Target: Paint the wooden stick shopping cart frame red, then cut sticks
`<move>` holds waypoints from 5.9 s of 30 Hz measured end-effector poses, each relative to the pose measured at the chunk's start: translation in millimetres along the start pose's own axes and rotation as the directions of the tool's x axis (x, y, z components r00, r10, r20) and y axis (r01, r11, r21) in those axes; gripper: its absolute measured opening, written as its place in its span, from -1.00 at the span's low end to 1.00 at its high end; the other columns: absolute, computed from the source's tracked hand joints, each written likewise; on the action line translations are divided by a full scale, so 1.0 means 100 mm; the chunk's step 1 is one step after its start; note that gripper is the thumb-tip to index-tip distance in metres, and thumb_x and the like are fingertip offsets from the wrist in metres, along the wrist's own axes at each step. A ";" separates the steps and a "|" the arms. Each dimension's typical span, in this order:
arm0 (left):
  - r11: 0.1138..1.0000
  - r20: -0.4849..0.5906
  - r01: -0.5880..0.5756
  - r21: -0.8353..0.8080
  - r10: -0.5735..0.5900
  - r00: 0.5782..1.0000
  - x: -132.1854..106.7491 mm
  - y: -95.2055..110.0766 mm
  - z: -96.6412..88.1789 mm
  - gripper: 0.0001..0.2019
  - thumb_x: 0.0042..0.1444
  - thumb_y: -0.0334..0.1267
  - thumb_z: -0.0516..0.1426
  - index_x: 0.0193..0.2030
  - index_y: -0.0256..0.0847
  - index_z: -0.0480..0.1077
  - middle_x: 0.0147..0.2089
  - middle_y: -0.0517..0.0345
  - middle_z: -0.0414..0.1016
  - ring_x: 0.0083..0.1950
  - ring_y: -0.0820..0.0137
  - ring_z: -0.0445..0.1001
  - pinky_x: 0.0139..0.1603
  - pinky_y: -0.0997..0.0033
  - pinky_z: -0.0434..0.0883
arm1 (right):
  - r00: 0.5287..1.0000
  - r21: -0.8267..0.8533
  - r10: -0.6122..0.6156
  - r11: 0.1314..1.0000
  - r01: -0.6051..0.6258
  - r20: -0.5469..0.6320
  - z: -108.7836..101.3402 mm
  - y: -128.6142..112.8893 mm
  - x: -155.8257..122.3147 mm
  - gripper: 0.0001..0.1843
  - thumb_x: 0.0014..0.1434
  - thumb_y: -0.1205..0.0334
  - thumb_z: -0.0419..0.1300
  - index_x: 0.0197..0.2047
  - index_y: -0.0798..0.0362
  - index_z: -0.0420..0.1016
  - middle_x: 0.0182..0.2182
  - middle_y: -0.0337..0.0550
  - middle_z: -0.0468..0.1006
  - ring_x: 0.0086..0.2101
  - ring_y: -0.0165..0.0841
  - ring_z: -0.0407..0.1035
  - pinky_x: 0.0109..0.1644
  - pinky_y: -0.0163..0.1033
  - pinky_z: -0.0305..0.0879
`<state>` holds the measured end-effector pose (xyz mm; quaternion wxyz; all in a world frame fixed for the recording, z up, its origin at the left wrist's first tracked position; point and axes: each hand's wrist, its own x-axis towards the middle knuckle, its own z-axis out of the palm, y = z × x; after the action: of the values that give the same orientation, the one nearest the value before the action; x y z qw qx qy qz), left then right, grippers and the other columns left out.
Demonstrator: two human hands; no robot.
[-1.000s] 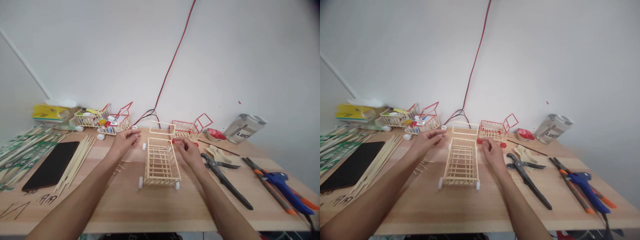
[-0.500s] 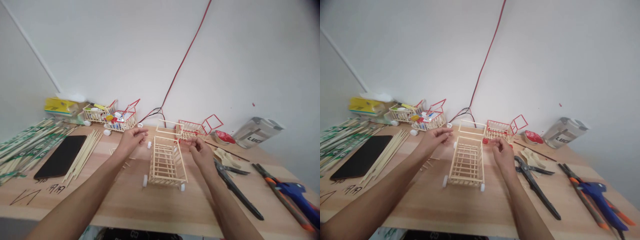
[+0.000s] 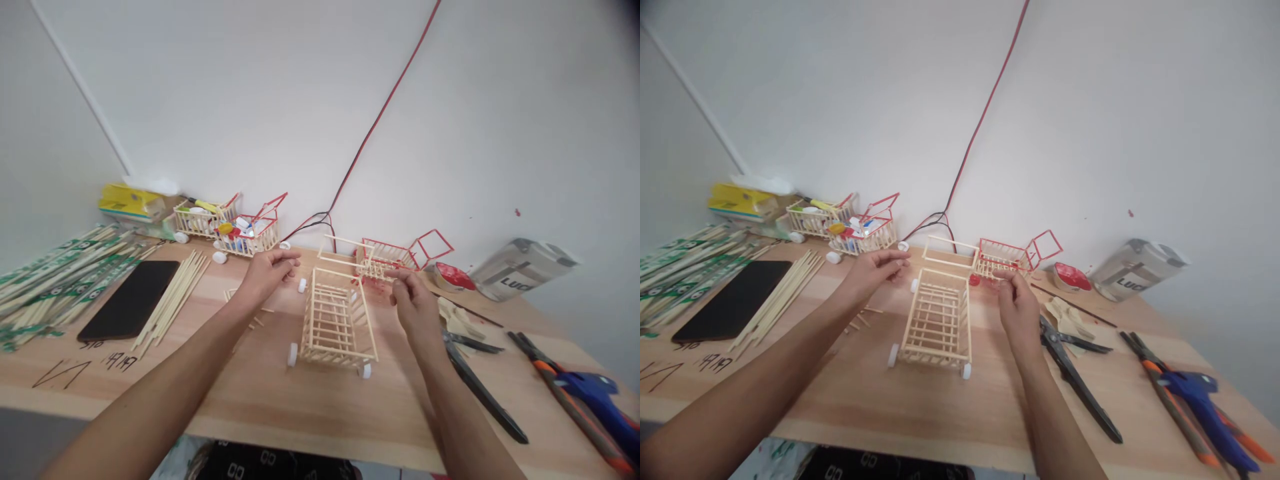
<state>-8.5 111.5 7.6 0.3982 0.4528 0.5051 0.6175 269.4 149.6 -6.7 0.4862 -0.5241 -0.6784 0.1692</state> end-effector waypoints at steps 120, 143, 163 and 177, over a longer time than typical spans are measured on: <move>0.986 0.116 -0.081 0.147 0.064 0.991 -0.11 0.02 0.18 -0.68 0.02 -0.22 0.20 -0.11 -0.33 0.57 -0.52 0.20 0.47 -0.54 0.52 0.35 -0.47 0.52 0.37 | 0.987 0.259 0.063 0.961 -0.100 0.150 0.04 0.03 0.03 -0.64 0.08 -0.11 0.22 -0.36 0.04 0.54 -0.53 -0.21 0.51 -0.37 -0.31 0.43 -0.24 -0.21 0.34; 0.923 0.058 -0.288 0.256 0.283 0.957 0.12 0.49 0.19 -0.71 0.04 -0.21 0.24 -0.11 -0.26 0.59 -0.28 0.05 0.61 -0.42 0.48 0.40 -0.32 0.44 0.37 | 0.989 0.203 -0.141 0.971 0.128 0.051 0.12 -0.43 0.41 -0.65 0.21 0.01 0.12 -0.06 0.00 0.55 -0.10 -0.11 0.61 -0.11 -0.27 0.47 -0.03 -0.15 0.37; 0.857 0.100 -0.382 0.345 0.371 0.923 0.19 0.47 0.39 -0.84 0.08 -0.28 0.19 -0.26 -0.22 0.61 -0.33 0.12 0.63 -0.28 0.39 0.53 -0.21 0.44 0.39 | 0.985 0.213 -0.107 0.974 0.077 0.136 0.16 -0.34 0.24 -0.59 0.24 -0.08 0.07 -0.19 0.03 0.60 -0.29 -0.15 0.62 -0.24 -0.28 0.47 -0.10 -0.19 0.33; 0.880 0.085 -0.352 0.318 0.343 0.935 0.19 0.45 0.39 -0.83 0.09 -0.24 0.17 -0.32 -0.23 0.60 -0.40 0.15 0.59 -0.40 0.47 0.43 -0.38 0.50 0.31 | 0.986 0.253 -0.094 0.966 0.056 0.141 0.20 -0.29 0.23 -0.72 0.14 0.01 0.19 -0.30 0.05 0.60 -0.33 -0.17 0.62 -0.30 -0.32 0.44 -0.26 -0.27 0.29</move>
<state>22.6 132.5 57.7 0.2067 0.6040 0.5061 0.5799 237.6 163.8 16.8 0.5011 -0.4188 -0.7062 0.2734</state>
